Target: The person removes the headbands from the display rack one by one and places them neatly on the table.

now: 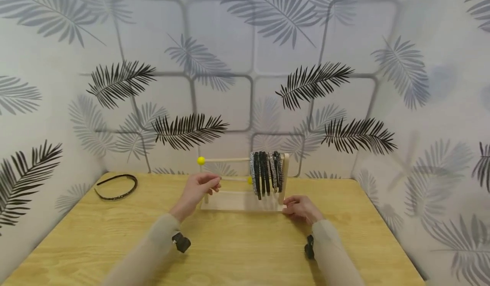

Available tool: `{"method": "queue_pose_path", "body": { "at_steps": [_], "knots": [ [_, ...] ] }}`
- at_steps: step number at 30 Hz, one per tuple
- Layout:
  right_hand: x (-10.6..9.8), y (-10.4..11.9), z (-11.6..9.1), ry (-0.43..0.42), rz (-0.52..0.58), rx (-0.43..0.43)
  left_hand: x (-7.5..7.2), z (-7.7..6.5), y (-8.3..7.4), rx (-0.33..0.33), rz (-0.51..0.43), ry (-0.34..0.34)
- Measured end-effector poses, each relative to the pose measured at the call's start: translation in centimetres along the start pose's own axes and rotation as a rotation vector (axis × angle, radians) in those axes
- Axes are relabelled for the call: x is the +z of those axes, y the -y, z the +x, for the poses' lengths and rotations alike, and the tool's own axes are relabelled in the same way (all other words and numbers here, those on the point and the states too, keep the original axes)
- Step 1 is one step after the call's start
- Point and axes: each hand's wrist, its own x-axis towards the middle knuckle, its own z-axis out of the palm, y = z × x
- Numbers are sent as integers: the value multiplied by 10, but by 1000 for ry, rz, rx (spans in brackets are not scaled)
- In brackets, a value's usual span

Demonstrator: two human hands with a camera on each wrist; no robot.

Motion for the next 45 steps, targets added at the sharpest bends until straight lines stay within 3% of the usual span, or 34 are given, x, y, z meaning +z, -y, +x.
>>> {"method": "queue_pose_path", "body": {
  "at_steps": [10,24,31,45],
  "knots": [
    [-2,-7,-2,55,22,-47,11,18,33,-18,-43,-6],
    [1,1,2,-6,25,9,35,23,30,74,-51,-11],
    [0,0,2,-15,28,9,46,24,31,48,-57,19],
    [0,-1,2,-17,31,-8,66,28,22,66,-79,63]
  ]
}}
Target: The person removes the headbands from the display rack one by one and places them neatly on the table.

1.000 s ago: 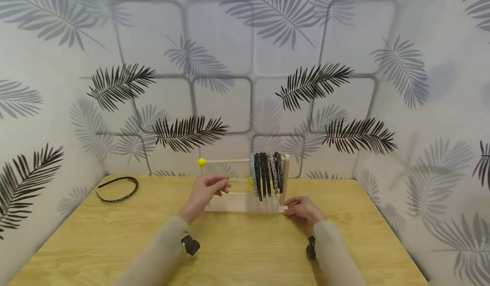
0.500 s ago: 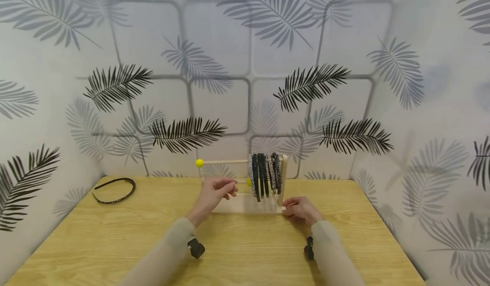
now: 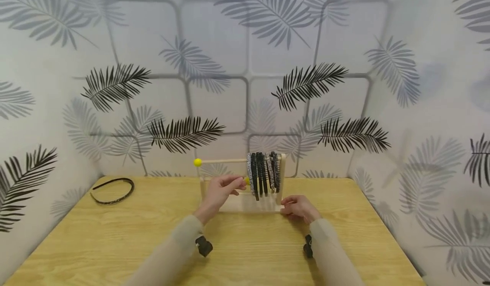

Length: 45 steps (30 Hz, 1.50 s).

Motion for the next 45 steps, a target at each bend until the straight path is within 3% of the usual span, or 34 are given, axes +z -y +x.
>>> {"method": "queue_pose_path", "body": {
  "at_steps": [12,27,45],
  "knots": [
    [0,-2,-4,-7,0,13,19,11,-10,-75,-147,-29],
    [1,0,-5,-1,-6,8,32,10,-13,-89,-17,-16],
    [-3,0,-1,23,-11,1,27,15,-15,-54,-10,-35]
  ]
}}
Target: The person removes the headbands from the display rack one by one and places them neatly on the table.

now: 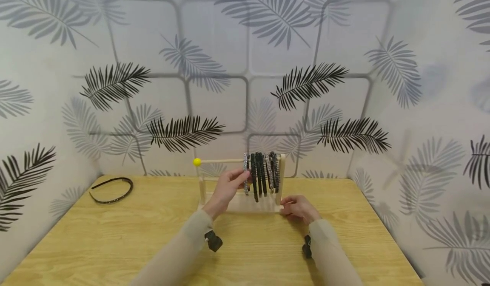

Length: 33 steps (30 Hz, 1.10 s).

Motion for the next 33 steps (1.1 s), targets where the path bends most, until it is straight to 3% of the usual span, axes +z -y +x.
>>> {"method": "queue_pose_path", "body": {
  "at_steps": [10,17,24,33],
  "knots": [
    [4,3,-1,-7,-4,20,-16,-5,2,13,-129,47],
    [6,3,1,-12,-3,20,-28,-9,2,48,-110,28],
    [8,2,3,-21,-3,23,-39,-13,3,62,-156,24],
    [5,2,0,-16,-1,20,-53,-13,1,96,-102,-1]
  ]
}}
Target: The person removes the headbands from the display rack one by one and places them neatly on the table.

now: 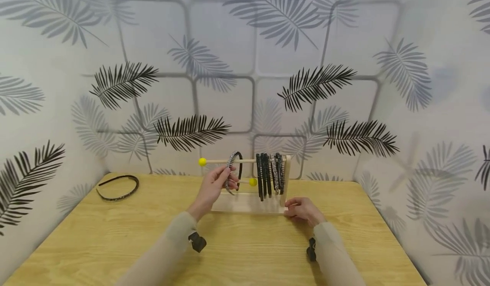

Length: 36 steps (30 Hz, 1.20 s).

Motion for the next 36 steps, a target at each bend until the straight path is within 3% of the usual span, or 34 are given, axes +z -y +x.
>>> {"method": "queue_pose_path", "body": {
  "at_steps": [12,21,36],
  "knots": [
    [-3,1,0,6,-10,-8,-17,-3,-6,19,41,-40],
    [-2,-1,2,6,-6,3,-28,-4,-7,93,25,-109],
    [-1,-3,2,6,10,-2,-49,-6,-12,95,45,-158]
  ]
}}
